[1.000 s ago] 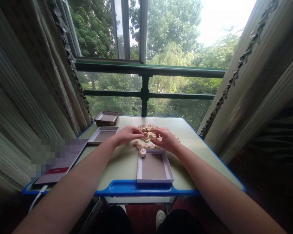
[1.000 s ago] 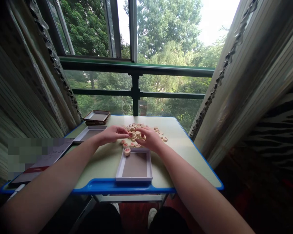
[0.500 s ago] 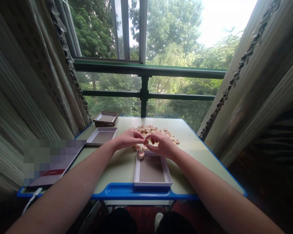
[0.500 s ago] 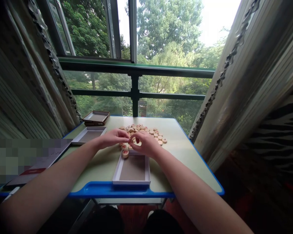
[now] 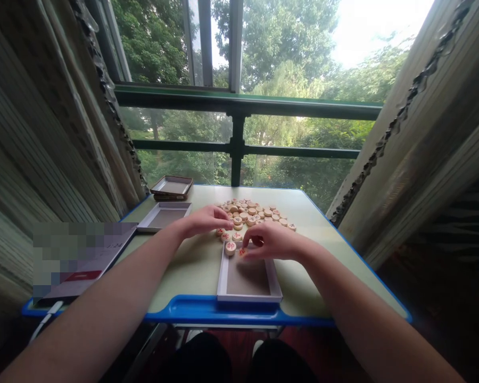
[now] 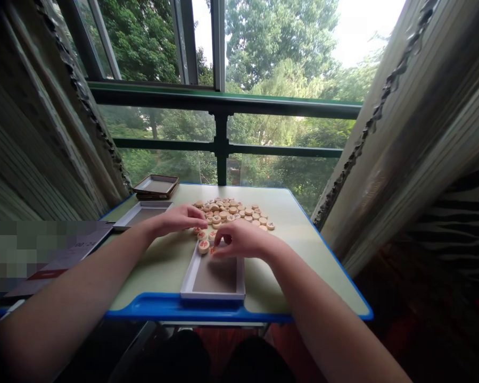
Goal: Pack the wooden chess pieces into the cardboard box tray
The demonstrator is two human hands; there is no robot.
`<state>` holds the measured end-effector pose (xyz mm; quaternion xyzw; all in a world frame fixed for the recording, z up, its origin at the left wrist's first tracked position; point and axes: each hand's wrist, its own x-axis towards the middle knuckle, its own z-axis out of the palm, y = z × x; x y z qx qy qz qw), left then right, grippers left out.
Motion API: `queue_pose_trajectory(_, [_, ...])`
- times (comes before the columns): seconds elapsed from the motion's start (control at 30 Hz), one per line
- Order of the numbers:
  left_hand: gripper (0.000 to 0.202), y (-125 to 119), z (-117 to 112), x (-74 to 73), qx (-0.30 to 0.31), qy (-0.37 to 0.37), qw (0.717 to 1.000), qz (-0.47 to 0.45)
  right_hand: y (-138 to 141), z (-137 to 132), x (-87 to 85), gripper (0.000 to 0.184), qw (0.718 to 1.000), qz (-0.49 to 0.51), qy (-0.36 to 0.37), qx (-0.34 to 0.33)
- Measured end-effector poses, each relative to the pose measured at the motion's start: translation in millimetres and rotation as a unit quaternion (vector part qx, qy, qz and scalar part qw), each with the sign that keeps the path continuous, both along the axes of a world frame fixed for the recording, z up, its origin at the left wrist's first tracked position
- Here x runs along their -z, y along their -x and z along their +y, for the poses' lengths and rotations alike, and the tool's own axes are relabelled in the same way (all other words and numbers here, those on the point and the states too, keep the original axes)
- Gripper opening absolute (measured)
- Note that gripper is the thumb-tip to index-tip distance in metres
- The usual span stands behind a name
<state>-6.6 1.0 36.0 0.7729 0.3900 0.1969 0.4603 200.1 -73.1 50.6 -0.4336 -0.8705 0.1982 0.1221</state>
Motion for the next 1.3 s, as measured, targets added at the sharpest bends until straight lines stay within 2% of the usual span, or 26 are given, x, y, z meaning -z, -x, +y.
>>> queue_pose_trajectory(0.13, [0.039,2,2,4.2,0.048,-0.038,0.996,0.058,6,-5,-1.2,0.03,0.998,-0.048,0.048,0.002])
queue_pose_trajectory(0.3, [0.043,2,-1,2.6,0.045,-0.049,0.991,0.114,6,-7,-1.6,0.03,0.996,-0.053,0.06,-0.033])
queue_pose_trajectory(0.5, [0.033,2,-2,2.3,0.061,-0.069,0.989,0.116,5,-8,2.4,0.017,0.997,-0.058,0.01,-0.042])
queue_pose_trajectory(0.73, [0.033,4,2,4.3,0.089,-0.037,0.988,0.118,13,-8,8.2,0.019,0.993,-0.041,-0.068,-0.089])
queue_pose_trajectory(1.03, [0.036,7,3,3.6,0.114,-0.014,0.988,0.102,16,-8,12.1,0.024,0.992,-0.024,-0.092,-0.087])
queue_pose_trajectory(1.3, [0.035,8,5,4.9,0.139,-0.018,0.984,0.107,20,-4,20.3,0.021,0.987,0.004,-0.132,-0.092])
